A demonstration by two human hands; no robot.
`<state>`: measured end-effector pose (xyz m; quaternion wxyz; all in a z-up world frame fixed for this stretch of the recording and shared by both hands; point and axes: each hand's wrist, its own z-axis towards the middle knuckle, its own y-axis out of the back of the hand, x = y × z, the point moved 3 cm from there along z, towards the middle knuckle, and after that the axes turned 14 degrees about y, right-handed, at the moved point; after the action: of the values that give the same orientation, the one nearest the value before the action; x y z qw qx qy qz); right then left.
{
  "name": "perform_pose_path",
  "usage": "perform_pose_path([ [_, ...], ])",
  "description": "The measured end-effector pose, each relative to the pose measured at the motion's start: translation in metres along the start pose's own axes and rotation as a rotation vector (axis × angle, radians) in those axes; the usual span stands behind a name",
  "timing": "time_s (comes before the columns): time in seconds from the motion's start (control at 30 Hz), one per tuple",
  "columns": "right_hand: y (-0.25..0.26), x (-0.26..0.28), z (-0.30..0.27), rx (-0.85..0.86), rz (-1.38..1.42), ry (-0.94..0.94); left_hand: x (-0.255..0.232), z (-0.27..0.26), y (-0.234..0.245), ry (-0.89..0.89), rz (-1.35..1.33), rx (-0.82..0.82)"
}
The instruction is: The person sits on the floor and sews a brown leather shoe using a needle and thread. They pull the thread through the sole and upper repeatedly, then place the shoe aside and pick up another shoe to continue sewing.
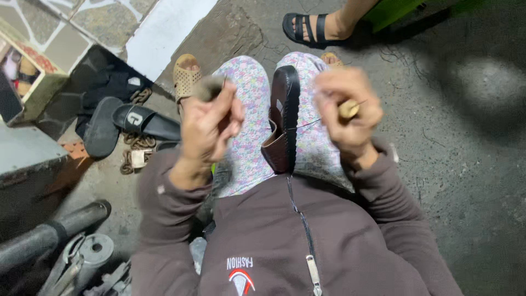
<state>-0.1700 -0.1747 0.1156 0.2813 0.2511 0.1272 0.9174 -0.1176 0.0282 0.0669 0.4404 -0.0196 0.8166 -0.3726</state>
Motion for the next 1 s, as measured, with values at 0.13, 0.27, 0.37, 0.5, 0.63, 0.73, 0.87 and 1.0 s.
perform_pose_path([
  [0.13, -0.04, 0.022, -0.033, 0.179, 0.748, -0.841, 0.018, 0.016, -0.023, -0.163, -0.388, -0.008],
  [0.27, -0.048, 0.019, -0.065, 0.113, 1.081, -1.097, 0.021, 0.018, -0.023, -0.211, -0.456, -0.048],
  [0.37, -0.032, 0.01, -0.062, 0.422, 0.895, -1.039, 0.0, 0.021, -0.007, -0.375, -0.292, -0.038],
  [0.5, -0.011, -0.002, -0.068, 0.617, 0.662, -1.014, -0.002, 0.031, 0.037, -0.398, -0.26, -0.126],
  [0.63, 0.0, -0.011, -0.072, 0.563, 0.474, -0.789, -0.004, 0.033, 0.05, -0.199, 0.106, -0.244],
  [0.73, 0.003, -0.015, -0.076, 0.513, 0.338, -0.743, -0.003, 0.022, 0.051, -0.285, 1.076, -0.443],
  [0.87, -0.005, -0.011, -0.064, 0.338, 0.392, -0.632, -0.007, -0.007, -0.003, -0.688, 1.128, -0.186],
  [1.0, -0.007, -0.004, -0.062, 0.312, 0.366, -0.597, 0.027, -0.007, -0.031, -0.602, 1.159, 0.055],
])
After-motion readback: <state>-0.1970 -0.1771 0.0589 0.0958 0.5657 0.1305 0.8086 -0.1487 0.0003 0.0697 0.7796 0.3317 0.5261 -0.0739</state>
